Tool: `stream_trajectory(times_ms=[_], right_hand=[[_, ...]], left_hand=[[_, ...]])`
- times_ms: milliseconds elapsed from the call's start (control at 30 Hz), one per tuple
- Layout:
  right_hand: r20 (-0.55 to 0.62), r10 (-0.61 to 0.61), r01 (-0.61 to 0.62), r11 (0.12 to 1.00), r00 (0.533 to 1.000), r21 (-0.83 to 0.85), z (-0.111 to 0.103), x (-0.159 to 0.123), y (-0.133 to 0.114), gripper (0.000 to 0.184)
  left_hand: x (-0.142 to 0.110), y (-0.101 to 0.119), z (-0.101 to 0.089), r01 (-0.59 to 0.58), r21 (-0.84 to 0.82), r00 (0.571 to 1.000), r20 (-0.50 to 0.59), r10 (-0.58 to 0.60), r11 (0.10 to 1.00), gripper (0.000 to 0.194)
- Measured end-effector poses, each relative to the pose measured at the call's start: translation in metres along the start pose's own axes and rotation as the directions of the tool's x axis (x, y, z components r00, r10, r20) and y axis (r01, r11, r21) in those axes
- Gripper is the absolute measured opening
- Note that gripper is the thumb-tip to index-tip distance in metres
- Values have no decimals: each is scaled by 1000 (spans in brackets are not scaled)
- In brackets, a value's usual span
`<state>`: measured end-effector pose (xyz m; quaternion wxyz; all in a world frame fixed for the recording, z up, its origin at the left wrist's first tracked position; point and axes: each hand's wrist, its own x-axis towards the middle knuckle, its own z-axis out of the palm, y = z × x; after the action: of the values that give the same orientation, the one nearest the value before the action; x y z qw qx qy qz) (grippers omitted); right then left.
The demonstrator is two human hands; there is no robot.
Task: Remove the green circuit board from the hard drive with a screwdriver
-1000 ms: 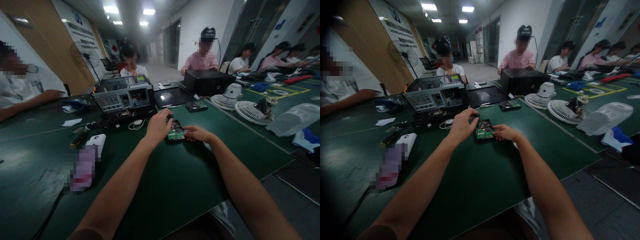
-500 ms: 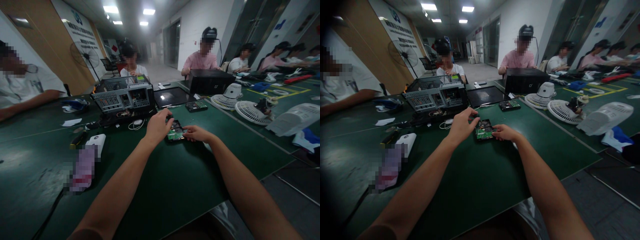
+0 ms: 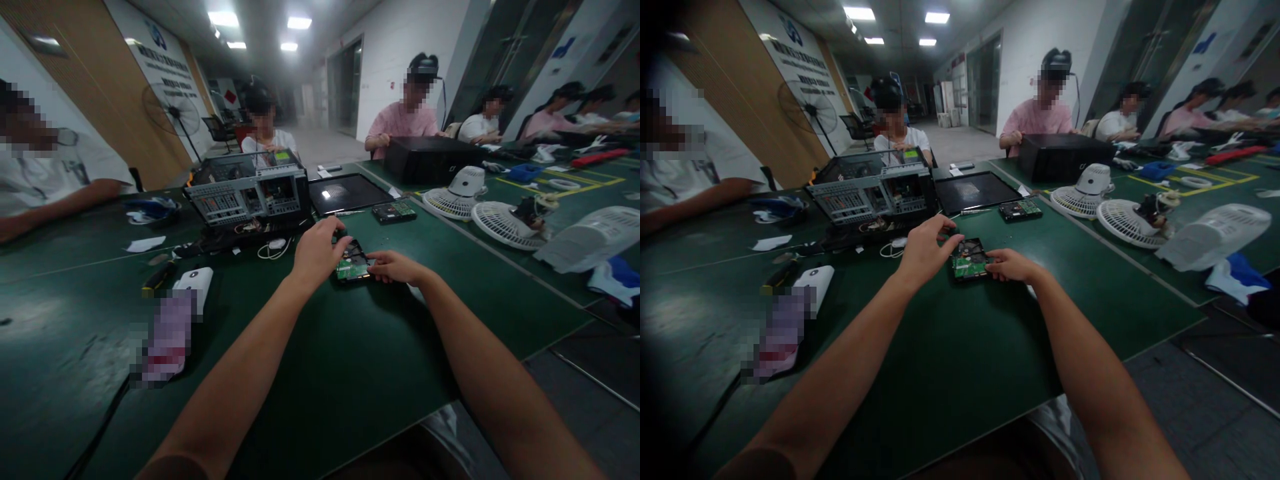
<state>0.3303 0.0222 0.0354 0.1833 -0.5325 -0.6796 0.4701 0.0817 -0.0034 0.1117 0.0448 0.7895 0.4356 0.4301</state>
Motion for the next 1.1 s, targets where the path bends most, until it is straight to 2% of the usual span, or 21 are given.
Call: stream_trajectory(times_ms=[167, 400, 600, 833, 1100], right_hand=[[-1, -4, 4, 1000, 1000, -10, 0, 0, 0, 66], [-20, 6, -7, 998, 1000, -59, 2, 1, -1, 62], [-27, 1, -3, 997, 1000, -79, 2, 1, -2, 60], [-33, -24, 21, 996, 999, -92, 2, 2, 1, 60], [-28, -25, 23, 996, 999, -85, 2, 2, 2, 57]], left_hand=[[0, 2, -4, -3, 48, 999, -49, 5, 999, 10], [2, 0, -4, -4, 5, 999, -41, 4, 1000, 7], [1, -2, -2, 40, -24, 998, -54, -42, 999, 16], [1, -1, -3, 6, -14, 999, -46, -6, 1000, 5], [1, -2, -3, 4, 52, 998, -63, -1, 999, 16]])
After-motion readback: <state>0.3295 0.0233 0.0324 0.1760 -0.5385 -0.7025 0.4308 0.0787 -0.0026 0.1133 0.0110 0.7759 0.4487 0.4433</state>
